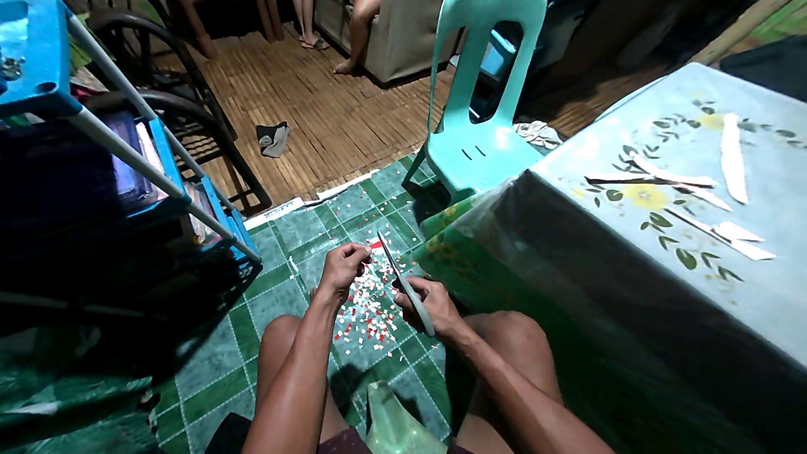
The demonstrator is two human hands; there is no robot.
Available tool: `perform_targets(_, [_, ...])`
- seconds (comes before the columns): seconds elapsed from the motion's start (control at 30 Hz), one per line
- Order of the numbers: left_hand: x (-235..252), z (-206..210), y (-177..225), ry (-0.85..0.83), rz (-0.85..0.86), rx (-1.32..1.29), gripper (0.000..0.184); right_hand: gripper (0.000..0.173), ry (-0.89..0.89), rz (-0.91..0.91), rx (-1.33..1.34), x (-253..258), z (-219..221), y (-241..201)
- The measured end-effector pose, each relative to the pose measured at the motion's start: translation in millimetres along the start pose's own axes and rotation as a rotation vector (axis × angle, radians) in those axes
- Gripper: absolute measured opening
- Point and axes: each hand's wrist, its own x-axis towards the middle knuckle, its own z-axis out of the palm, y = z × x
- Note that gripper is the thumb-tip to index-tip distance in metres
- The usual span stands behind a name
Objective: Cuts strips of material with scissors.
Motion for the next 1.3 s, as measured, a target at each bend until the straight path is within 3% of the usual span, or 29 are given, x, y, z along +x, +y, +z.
perform_targets(0.33, [2.0,-2.9,-0.9,0.042,-0.013,-0.033,0.012,0.054,-0.109,0.007,-0.045,2.0,4.6,3.1])
perform_targets(1.1, [1.6,-6.2,-1.8,-0.011,0.043,-0.023,0.016,0.046,-0.075,-0.017,-0.010,6.4,12.7,-5.3])
perform_targets(1.3, [0.5,-17.3,-2.5,0.021,0.082,-0.048,0.016,0.054,-0.112,-0.010,-0.006,9.7,24.6,-15.3])
